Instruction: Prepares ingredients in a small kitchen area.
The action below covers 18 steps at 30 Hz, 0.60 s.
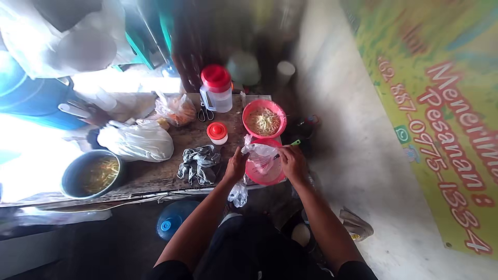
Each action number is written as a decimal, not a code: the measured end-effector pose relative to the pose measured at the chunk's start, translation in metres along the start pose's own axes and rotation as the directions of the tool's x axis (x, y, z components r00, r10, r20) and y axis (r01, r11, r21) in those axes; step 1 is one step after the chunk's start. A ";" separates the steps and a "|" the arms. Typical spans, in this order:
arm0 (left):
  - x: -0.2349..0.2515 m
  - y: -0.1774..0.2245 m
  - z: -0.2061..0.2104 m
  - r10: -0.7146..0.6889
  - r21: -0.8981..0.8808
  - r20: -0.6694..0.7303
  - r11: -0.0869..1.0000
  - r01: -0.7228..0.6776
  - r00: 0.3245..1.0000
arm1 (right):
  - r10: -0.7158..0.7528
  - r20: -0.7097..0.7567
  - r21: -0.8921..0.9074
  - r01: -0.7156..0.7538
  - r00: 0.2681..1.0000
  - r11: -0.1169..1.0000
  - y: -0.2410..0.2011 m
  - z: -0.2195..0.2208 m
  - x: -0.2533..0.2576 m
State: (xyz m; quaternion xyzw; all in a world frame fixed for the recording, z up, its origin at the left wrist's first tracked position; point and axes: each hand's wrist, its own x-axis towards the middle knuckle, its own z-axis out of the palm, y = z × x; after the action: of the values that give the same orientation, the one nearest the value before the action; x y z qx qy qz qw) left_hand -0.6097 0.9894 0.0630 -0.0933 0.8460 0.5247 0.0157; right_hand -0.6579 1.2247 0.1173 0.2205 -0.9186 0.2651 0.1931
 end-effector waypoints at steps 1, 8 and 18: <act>-0.002 0.000 0.001 -0.013 -0.006 0.001 1.000 0.013 1.000 | -0.003 0.001 0.002 0.003 1.000 1.000 0.000 0.001 -0.003; 0.000 -0.002 0.009 0.003 -0.105 -0.007 0.994 -0.004 1.000 | 0.108 -0.082 0.122 -0.098 0.991 0.988 0.010 0.010 -0.019; -0.001 0.031 0.015 0.115 -0.232 -0.089 0.964 -0.132 0.989 | 0.216 -0.208 0.140 -0.190 0.954 0.972 0.023 0.003 -0.035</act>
State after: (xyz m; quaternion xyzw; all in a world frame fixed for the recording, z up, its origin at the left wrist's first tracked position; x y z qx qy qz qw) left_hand -0.6150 1.0163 0.0838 -0.0610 0.7813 0.6183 -0.0598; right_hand -0.6414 1.2508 0.0891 0.1050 -0.8918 0.3604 0.2527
